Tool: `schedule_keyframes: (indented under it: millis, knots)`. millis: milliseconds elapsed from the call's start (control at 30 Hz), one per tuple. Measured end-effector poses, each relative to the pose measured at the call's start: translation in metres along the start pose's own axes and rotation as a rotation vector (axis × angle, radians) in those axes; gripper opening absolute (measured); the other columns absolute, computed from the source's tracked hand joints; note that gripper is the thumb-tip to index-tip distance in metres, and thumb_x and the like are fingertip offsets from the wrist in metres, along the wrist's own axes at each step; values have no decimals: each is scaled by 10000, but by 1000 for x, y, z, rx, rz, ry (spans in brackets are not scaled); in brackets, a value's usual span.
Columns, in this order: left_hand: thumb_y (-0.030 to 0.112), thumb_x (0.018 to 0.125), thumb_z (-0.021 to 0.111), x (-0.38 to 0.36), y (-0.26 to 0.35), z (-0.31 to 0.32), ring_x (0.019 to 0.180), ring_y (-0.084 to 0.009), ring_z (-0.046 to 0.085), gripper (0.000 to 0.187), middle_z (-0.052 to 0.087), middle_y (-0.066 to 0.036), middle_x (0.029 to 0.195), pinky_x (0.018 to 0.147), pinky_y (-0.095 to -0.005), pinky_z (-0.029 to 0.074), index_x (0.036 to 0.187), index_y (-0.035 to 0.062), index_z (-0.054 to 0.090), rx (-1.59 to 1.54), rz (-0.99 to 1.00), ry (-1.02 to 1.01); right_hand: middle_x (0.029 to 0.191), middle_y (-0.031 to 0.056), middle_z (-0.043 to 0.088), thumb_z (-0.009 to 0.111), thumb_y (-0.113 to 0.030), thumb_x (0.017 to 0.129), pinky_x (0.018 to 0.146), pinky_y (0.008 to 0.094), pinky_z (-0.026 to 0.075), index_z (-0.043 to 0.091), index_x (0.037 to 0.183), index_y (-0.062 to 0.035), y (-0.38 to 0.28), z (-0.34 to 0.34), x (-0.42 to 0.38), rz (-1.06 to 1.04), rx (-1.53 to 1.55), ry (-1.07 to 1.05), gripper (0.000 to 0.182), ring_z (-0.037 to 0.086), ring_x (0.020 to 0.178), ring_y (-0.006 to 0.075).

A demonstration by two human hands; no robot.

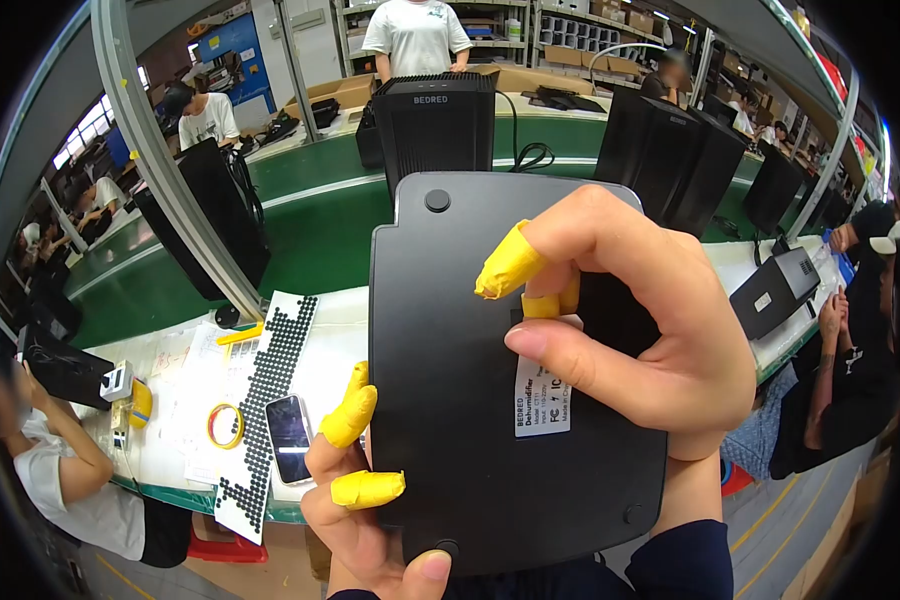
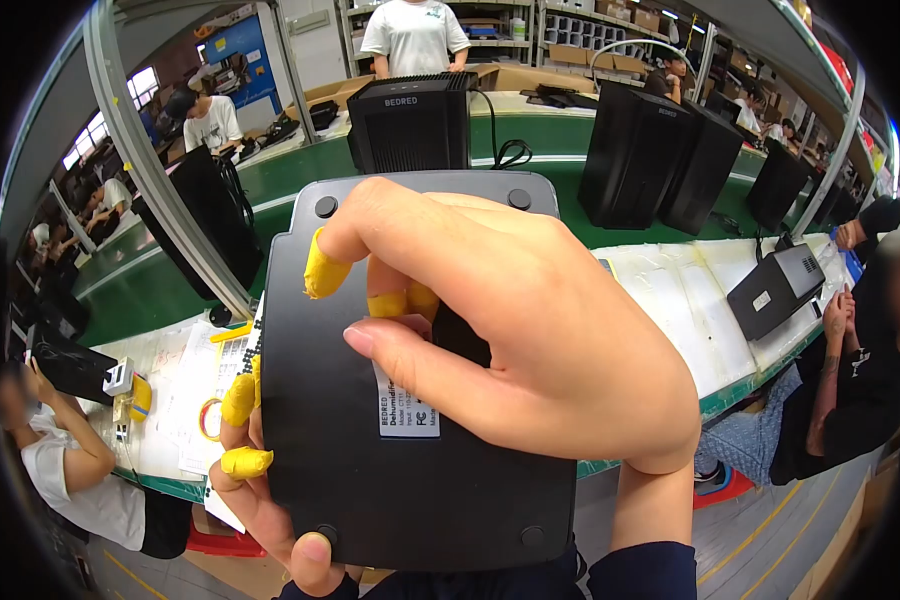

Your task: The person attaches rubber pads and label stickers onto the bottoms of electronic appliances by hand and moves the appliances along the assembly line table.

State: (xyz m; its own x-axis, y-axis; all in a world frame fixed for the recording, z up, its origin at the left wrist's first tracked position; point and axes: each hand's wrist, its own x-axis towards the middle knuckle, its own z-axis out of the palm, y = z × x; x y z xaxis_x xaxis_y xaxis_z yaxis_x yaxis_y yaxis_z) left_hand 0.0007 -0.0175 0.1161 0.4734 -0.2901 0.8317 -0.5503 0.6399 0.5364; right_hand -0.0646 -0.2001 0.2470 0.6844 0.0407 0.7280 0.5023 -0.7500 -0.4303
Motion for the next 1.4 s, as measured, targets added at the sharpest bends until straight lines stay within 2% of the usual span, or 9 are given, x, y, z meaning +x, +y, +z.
schedule_keyframes:
  millis: [200,433,533,700,800,867,1033,1133,1400]
  knots:
    - [344,775,640,7,9,6,1357,-442,276,555,270,-324,1450,1107,-497,209,1195,45,434,93,-15,19,830,80,635,735,-9,656,610,282,459,648,923,-22,4,-4,3,-171,-167,-79,282,555,616,184]
    - [387,810,650,6,7,9,1335,-412,341,549,289,-297,1454,1100,-509,266,1186,61,419,130,37,0,1158,141,598,696,-141,761,930,391,427,642,1050,-42,11,-22,10,-173,-613,-79,310,570,1026,326]
    - [495,732,665,-2,18,31,1325,-355,359,835,315,-244,1434,1126,-482,280,1317,10,318,59,-256,390,1082,142,572,695,-116,793,913,350,428,582,1136,-3,31,-32,8,-82,-668,234,379,573,1016,292]
    - [479,804,640,34,-11,14,1305,-404,369,674,330,-304,1379,1084,-497,293,1218,12,386,89,-93,193,828,62,622,531,-155,966,665,243,455,606,1102,13,62,-17,-55,136,-149,582,229,570,690,90]
    - [381,774,625,55,-25,16,1339,-355,348,671,331,-260,1413,1119,-446,245,1274,10,375,56,-132,239,1328,209,454,494,-618,895,1081,425,284,427,1299,48,72,19,-112,195,358,297,782,408,1281,316]
    - [208,811,545,67,-37,17,1352,-347,328,554,318,-250,1425,1131,-451,219,1286,-10,360,61,-79,212,1442,173,311,820,-500,681,1108,423,241,282,1400,-8,65,51,-109,119,453,333,1024,346,1329,300]
    - [154,797,576,24,-85,18,1236,-444,394,652,367,-254,1315,1076,-557,241,1338,-67,289,825,346,163,1233,109,499,741,-61,809,1001,323,388,371,1320,-46,89,63,-46,109,488,442,630,524,1117,174]
    - [386,781,709,-24,-132,27,1218,-289,461,399,537,-40,1195,1093,-587,200,1114,220,563,1119,502,-211,1094,56,560,729,-90,830,916,259,413,445,1241,-65,99,66,-2,83,543,421,500,538,1037,120]
    - [499,857,584,46,-225,-44,1275,-169,426,405,510,33,1331,1114,-565,164,1172,247,625,1705,589,-270,843,-12,525,741,-205,836,680,206,369,469,1103,-80,170,112,109,-21,754,361,402,465,764,44]
